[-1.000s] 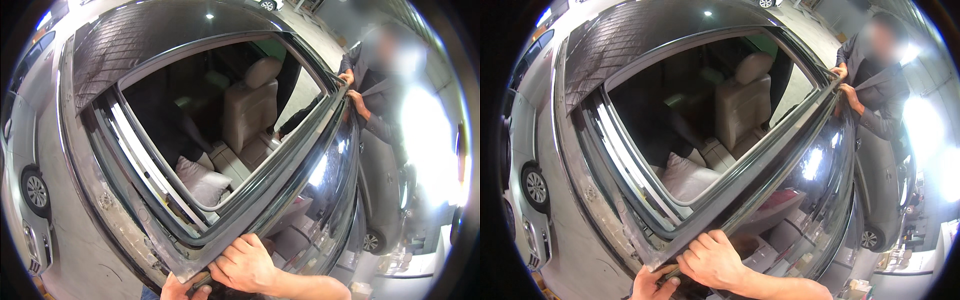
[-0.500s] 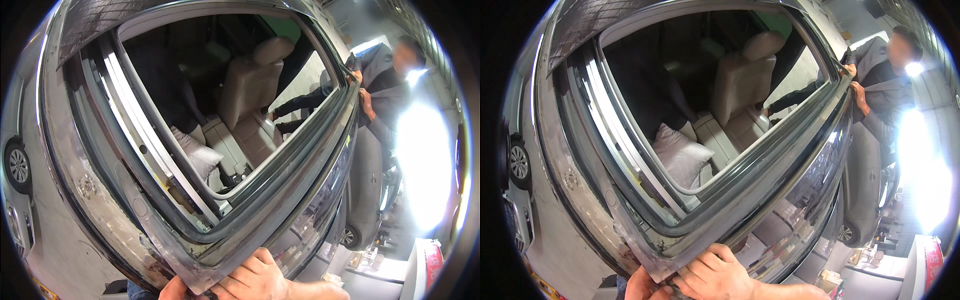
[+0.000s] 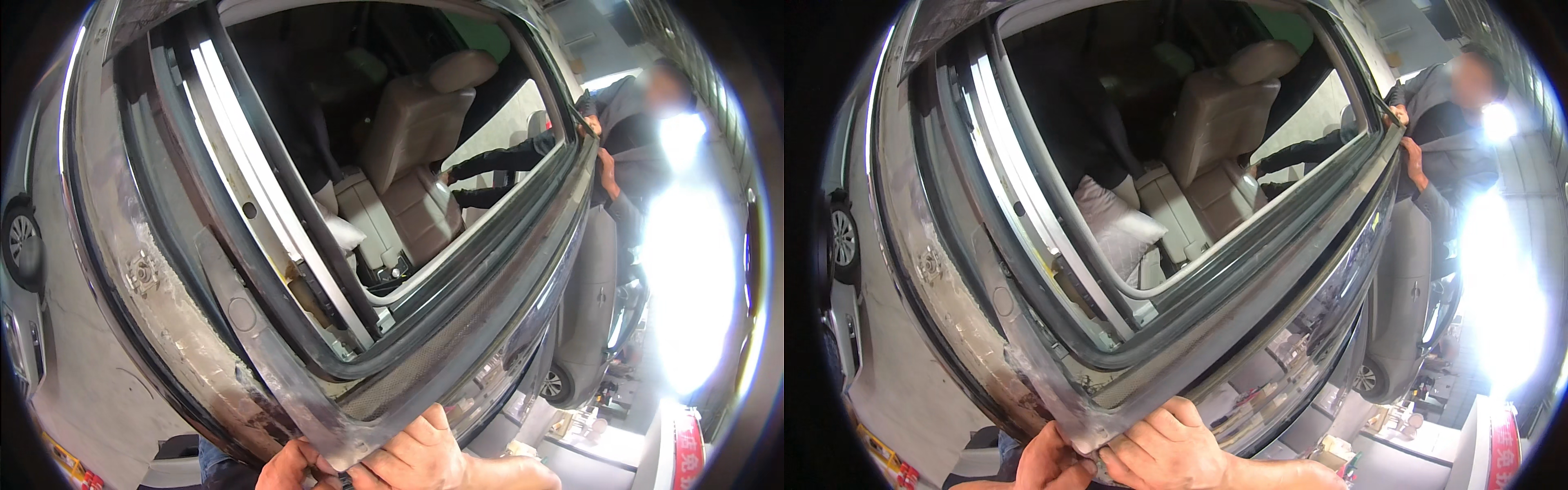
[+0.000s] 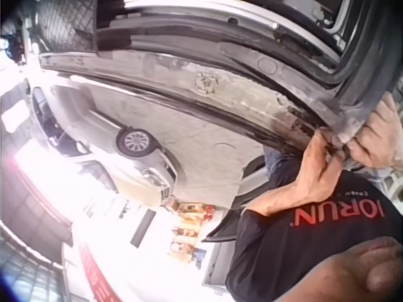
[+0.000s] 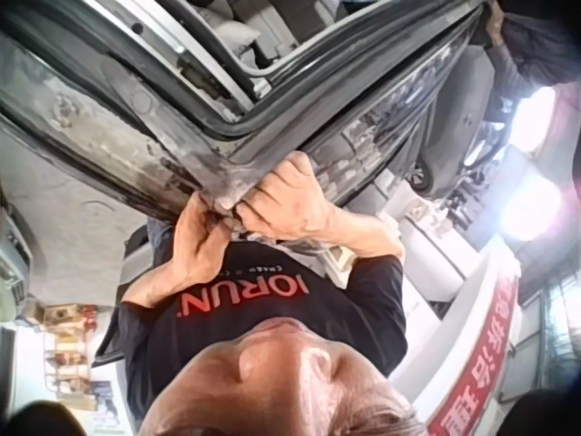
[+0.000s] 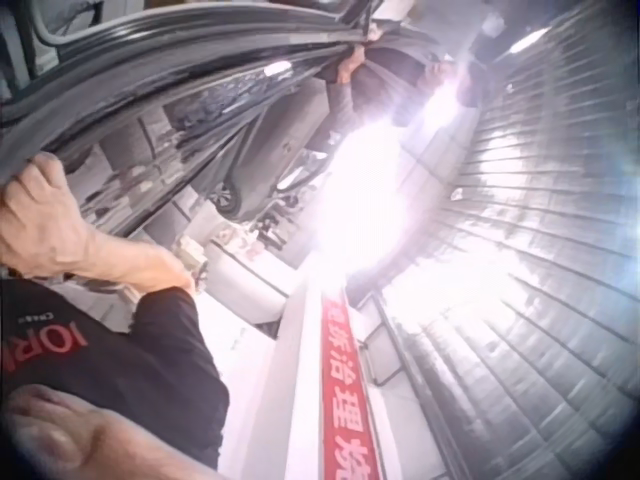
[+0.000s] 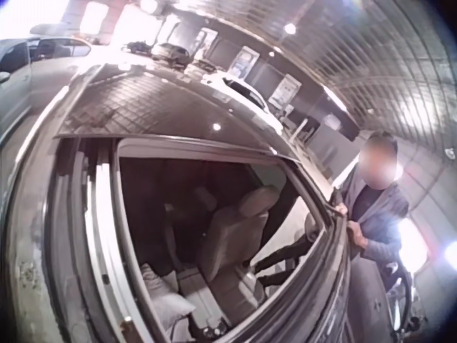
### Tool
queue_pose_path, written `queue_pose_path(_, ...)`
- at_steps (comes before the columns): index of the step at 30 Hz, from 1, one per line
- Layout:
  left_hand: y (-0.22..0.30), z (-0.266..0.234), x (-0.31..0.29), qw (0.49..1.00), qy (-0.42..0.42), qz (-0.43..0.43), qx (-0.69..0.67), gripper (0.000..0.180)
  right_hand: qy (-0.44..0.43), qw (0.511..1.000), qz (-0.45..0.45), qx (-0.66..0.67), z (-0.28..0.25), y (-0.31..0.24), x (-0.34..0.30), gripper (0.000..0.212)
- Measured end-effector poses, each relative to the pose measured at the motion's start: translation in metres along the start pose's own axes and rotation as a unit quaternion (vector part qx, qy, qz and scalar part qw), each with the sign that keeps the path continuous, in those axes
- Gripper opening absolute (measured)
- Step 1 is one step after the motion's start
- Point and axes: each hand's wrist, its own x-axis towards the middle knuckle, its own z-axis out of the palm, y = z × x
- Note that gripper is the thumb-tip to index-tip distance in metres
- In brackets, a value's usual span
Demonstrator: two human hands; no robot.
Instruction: The person installs a long rubber weather stripping along the upper edge of a car door frame. They align and press the strip into place by hand, working from one side to the other while another person assists from the opposite side.
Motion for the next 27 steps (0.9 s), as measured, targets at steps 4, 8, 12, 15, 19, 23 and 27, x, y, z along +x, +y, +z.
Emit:
queue_pose_path(4,-0.01,0.0,-0.004,0.998,0.004,-0.016,-0.056,0.025,0.024,1.0,0.01,-0.003,0.004,-0.001,0.004,0.017)
queue_pose_path(8,-0.013,-0.008,-0.001,1.0,-0.008,0.024,0.012,0.028,0.005,0.997,0.076,0.004,0.006,-0.006,-0.001,0.014)
queue_pose_path(12,-0.008,-0.01,0.002,0.993,-0.012,0.05,0.107,0.03,0.01,0.998,0.067,-0.01,0.011,-0.007,-0.003,0.012)
queue_pose_path(15,-0.003,-0.008,0.005,0.995,0.02,0.022,0.098,0.015,0.022,0.998,0.06,-0.03,0.012,-0.008,-0.006,0.016)
queue_pose_path(19,-0.01,-0.012,0.0,0.997,-0.015,-0.075,0.031,0.02,0.02,0.997,0.064,-0.024,0.008,-0.018,-0.008,0.035)
queue_pose_path(23,-0.021,-0.009,-0.001,0.993,-0.026,-0.087,-0.077,0.03,0.059,0.985,0.145,-0.067,0.008,-0.046,-0.033,0.051)
queue_pose_path(27,-0.011,-0.008,0.003,0.988,-0.03,-0.138,-0.069,0.033,0.115,0.981,0.149,-0.051,0.022,-0.058,-0.067,0.046)
